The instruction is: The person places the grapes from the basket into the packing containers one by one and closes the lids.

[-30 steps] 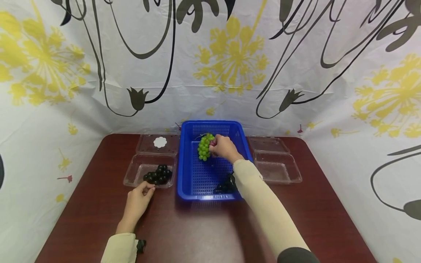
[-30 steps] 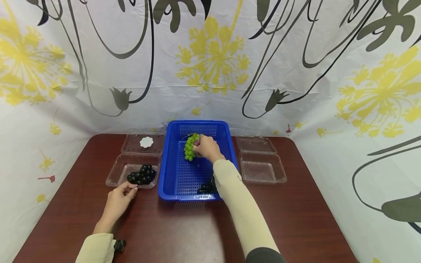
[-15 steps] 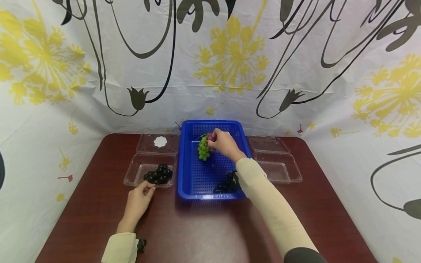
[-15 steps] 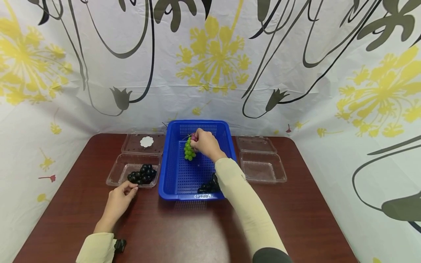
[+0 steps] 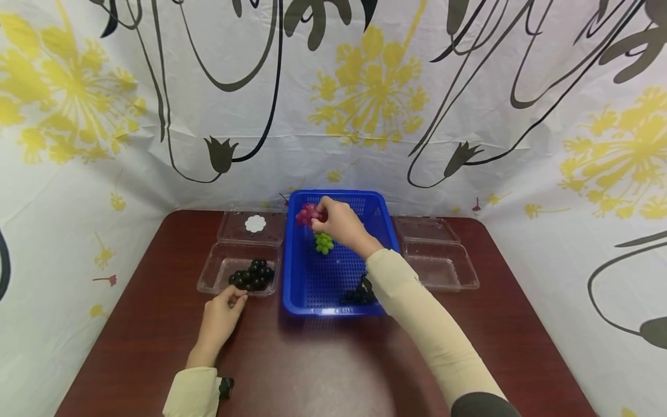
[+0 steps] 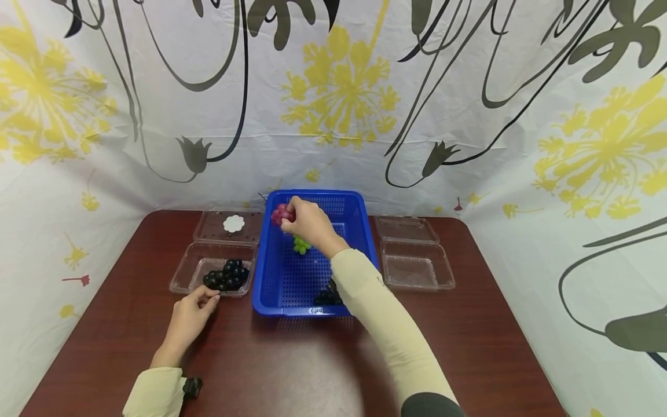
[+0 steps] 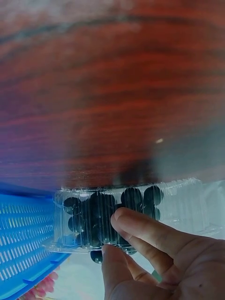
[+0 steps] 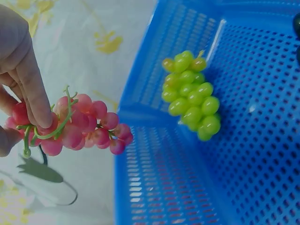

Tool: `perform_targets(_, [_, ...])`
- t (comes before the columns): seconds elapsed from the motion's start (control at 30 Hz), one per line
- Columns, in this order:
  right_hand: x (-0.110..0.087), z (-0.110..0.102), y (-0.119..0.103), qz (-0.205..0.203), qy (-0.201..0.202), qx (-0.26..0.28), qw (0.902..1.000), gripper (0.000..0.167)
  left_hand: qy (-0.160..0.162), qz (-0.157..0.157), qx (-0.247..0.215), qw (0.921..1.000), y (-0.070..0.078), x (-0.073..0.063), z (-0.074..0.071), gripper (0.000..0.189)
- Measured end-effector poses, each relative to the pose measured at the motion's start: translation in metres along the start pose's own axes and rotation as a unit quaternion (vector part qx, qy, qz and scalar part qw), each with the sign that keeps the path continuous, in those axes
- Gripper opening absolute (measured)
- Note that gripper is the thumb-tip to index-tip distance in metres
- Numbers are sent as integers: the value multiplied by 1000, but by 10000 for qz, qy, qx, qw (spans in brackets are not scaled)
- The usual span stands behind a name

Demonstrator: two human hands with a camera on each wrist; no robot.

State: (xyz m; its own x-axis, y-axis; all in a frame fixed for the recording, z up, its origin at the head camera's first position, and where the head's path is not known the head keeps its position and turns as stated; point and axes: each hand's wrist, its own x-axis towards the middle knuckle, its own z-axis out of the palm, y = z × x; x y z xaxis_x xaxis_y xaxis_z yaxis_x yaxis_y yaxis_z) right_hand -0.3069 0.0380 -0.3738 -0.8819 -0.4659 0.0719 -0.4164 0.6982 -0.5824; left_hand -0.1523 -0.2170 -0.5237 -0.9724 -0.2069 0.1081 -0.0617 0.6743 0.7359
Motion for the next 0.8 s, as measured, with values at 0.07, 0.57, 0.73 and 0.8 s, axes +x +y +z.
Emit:
perform_targets(0.07, [0, 1, -7, -98, 35, -50, 9999, 16, -4, -19, 7, 10000, 0, 0, 0, 10])
perform_targets(0.57, [2, 16, -48, -956, 104, -617, 9935, 17, -2, -135, -139, 9998, 1, -1, 2, 11])
perform_targets(0.73, [6, 29, -56, -1243, -89, -797, 9890, 18, -12, -127, -171, 9998, 0, -1, 3, 11])
perform_targets(0.8, [8, 35, -61, -1344, -217, -823, 9873, 17, 11, -115, -183, 9998, -1, 0, 3, 10])
